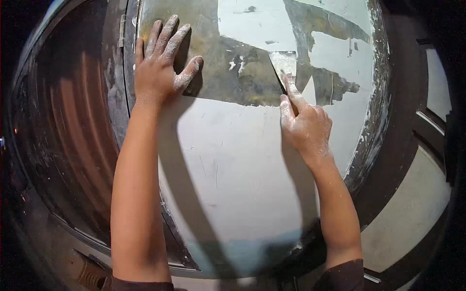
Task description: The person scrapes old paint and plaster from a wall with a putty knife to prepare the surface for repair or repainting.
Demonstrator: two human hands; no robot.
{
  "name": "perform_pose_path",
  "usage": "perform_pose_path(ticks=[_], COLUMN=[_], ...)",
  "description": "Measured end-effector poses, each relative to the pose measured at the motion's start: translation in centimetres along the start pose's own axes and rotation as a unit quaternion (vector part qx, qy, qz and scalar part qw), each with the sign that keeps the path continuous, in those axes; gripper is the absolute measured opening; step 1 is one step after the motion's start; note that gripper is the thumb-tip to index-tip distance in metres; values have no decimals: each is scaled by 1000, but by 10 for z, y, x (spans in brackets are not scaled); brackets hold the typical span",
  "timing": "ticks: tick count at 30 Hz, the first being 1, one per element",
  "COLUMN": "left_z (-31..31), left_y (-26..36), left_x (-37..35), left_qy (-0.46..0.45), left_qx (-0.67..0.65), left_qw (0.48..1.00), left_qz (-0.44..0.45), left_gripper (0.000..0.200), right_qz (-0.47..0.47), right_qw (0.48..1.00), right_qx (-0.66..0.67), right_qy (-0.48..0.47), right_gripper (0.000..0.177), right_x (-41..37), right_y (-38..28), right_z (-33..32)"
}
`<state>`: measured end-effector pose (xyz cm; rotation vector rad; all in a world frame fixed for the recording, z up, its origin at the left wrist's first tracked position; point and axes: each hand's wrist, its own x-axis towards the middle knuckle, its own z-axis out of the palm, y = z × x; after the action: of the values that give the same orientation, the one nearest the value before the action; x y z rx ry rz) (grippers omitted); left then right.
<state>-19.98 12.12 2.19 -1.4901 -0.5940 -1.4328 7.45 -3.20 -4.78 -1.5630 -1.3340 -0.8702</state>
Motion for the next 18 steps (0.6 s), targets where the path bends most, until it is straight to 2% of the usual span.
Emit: perform_pose_path(ticks=[2,4,9,12,18], left_z=[2,0,2,1,-1], left_y=[-3,-1,-1,0,2], left_x=[1,2,1,1,1], left_qy=[6,5,17,7,-3], left_qx=[-5,-9,-7,-4,-10], left_qw=[1000,1000,1000,1000,1000], left_qz=[11,-5,5,3,-8], left_gripper=[69,70,68,69,69], right_qz=[-25,-53,-21,-27,-48], right_qw=[1000,996,1000,1000,996], right_qx=[10,-34,-21,-8,9], right_qy=[7,69,9,9,72], right_gripper=[49,48,46,47,46], right_x=[13,32,13,0,36], right_y=[3,-1,-8,-1,-7], right_z=[1,-2,-10,1,2])
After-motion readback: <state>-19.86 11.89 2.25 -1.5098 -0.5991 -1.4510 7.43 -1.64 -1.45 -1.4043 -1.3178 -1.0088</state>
